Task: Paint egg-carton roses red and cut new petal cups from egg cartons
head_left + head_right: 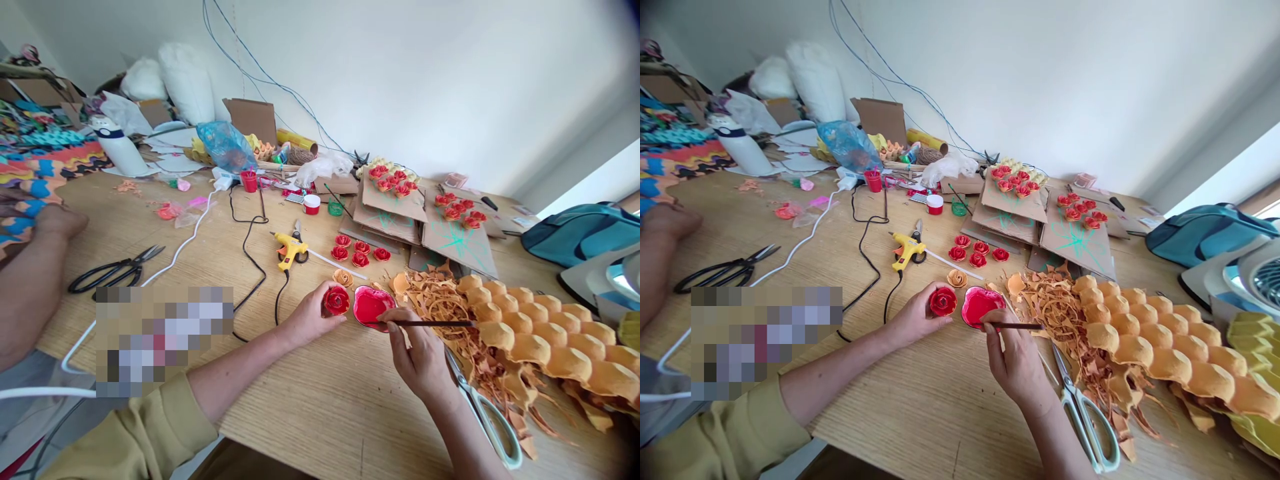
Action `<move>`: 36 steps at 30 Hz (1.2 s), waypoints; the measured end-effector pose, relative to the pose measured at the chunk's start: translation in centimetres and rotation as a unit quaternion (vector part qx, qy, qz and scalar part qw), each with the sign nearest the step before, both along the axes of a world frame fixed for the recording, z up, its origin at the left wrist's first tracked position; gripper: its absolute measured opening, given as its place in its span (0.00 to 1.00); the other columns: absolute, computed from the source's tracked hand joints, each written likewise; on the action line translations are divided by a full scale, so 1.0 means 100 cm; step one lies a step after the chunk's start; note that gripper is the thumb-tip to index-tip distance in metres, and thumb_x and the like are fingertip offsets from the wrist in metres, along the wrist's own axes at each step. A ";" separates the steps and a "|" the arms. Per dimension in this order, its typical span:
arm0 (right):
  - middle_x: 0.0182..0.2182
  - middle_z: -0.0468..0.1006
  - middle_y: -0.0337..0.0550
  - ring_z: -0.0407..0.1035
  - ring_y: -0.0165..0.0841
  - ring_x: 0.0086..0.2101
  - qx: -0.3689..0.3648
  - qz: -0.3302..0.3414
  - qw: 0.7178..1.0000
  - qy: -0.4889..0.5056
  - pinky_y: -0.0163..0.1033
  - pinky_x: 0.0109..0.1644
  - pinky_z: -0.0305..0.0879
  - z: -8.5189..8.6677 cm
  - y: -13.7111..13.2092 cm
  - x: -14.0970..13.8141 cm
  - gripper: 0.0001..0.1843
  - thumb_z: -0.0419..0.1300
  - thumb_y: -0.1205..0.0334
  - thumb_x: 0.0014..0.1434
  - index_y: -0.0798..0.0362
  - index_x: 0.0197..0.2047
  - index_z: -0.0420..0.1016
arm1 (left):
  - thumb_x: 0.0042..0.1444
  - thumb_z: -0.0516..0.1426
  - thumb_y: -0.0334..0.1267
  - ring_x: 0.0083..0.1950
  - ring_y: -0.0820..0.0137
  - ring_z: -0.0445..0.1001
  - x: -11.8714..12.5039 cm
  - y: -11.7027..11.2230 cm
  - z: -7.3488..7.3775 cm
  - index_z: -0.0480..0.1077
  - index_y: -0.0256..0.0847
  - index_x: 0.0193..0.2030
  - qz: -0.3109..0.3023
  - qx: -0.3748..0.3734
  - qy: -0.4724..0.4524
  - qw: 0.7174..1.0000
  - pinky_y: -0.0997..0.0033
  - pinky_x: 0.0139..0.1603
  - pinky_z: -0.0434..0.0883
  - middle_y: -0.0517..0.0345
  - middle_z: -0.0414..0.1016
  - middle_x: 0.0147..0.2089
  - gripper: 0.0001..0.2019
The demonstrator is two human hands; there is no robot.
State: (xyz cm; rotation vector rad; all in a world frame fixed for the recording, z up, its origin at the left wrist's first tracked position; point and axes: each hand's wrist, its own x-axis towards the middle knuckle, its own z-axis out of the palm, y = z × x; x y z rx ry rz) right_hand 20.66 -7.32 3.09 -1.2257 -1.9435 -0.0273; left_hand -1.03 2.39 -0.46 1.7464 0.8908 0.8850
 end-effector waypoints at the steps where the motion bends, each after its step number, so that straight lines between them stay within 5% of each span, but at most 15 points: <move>1: 0.37 0.80 0.45 0.78 0.38 0.38 0.000 -0.005 1.000 0.011 0.42 0.42 0.74 -0.001 0.000 0.001 0.08 0.51 0.67 0.73 0.49 0.46 0.71 | 0.50 0.68 0.34 0.54 0.59 0.78 0.000 0.000 0.000 0.68 0.41 0.53 -0.002 0.000 -0.002 1.000 0.60 0.58 0.71 0.50 0.79 0.52 0.24; 11: 0.42 0.81 0.49 0.79 0.39 0.42 0.024 0.034 0.992 0.118 0.45 0.47 0.77 0.002 -0.011 -0.001 0.09 0.51 0.68 0.72 0.49 0.49 0.71 | 0.50 0.69 0.34 0.53 0.60 0.78 0.000 0.000 -0.001 0.70 0.41 0.52 -0.015 -0.010 -0.024 1.000 0.60 0.58 0.73 0.50 0.80 0.52 0.23; 21: 0.45 0.83 0.50 0.80 0.36 0.43 0.031 0.127 0.991 -0.027 0.40 0.45 0.78 0.009 -0.012 -0.014 0.15 0.52 0.73 0.68 0.50 0.53 0.70 | 0.51 0.68 0.34 0.50 0.61 0.79 0.002 -0.005 -0.003 0.69 0.42 0.52 -0.003 0.010 0.007 1.000 0.62 0.53 0.75 0.52 0.79 0.50 0.22; 36: 0.47 0.81 0.50 0.78 0.35 0.45 -0.021 0.159 0.987 -0.018 0.40 0.48 0.76 0.003 -0.012 -0.011 0.16 0.51 0.74 0.69 0.50 0.55 0.68 | 0.50 0.66 0.32 0.50 0.61 0.78 0.002 -0.007 0.002 0.69 0.41 0.52 0.018 0.027 0.012 0.999 0.64 0.53 0.75 0.52 0.79 0.50 0.22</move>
